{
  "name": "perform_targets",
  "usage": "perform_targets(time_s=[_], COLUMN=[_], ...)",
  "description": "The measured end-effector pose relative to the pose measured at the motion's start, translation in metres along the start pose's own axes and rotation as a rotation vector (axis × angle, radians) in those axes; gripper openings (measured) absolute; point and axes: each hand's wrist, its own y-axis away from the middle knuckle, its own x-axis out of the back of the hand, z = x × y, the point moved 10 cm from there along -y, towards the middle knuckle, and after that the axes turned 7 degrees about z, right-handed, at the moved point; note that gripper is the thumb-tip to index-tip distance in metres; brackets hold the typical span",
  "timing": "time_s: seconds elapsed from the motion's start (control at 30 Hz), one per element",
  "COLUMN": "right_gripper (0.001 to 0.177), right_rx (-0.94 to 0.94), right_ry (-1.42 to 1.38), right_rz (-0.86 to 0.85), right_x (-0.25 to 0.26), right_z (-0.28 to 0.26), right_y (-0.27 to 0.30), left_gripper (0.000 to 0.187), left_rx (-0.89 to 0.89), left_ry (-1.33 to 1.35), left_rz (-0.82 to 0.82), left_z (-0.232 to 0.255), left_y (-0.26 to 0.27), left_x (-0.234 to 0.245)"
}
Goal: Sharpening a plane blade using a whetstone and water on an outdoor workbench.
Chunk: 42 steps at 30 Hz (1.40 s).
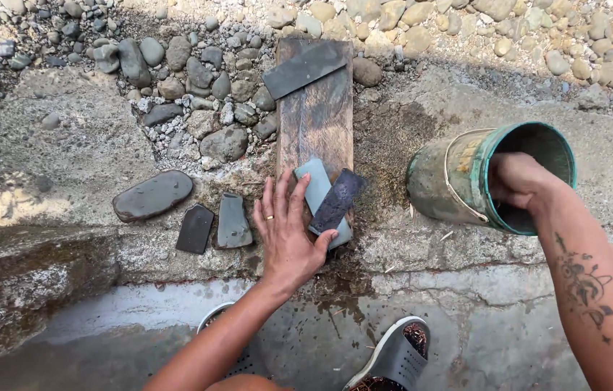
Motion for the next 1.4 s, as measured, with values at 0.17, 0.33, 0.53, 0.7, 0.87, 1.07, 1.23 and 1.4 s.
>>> perform_targets(time_s=[0.17, 0.33, 0.53, 0.7, 0.87, 1.07, 1.23, 1.4], right_gripper=[0.038, 0.037, 0.062, 0.064, 0.063, 0.059, 0.055, 0.054], right_rx=[-0.023, 0.896, 1.758, 1.314, 1.228, 1.227, 1.249, 1.249], right_ry=[-1.009, 0.726, 1.055, 0.925, 0.858, 0.834, 0.899, 0.896], right_rz=[-0.970, -0.192, -0.046, 0.064, 0.134, 0.190, 0.141, 0.132], right_x=[-0.083, -0.214, -0.270, -0.237, -0.231, -0.228, -0.232, -0.226], right_z=[-0.083, -0.125, -0.097, -0.009, 0.004, 0.003, -0.014, -0.021], right_y=[0.172, 0.259, 0.291, 0.254, 0.262, 0.264, 0.250, 0.242], left_gripper=[0.108, 0.071, 0.030, 0.034, 0.045, 0.053, 0.054, 0.058], left_rx=[0.031, 0.020, -0.323, -0.584, -0.703, -0.707, -0.802, -0.706], left_ry=[0.043, -0.023, 0.003, -0.024, -0.087, -0.162, -0.269, -0.395], left_rz=[-0.003, -0.016, 0.019, -0.011, -0.110, -0.112, -0.140, -0.100], left_z=[-0.001, 0.004, 0.014, 0.010, 0.025, 0.021, 0.022, 0.031], left_y=[0.010, 0.011, 0.041, 0.076, 0.092, 0.098, 0.105, 0.079], left_x=[-0.001, 0.001, -0.003, -0.029, -0.040, -0.034, -0.042, -0.034])
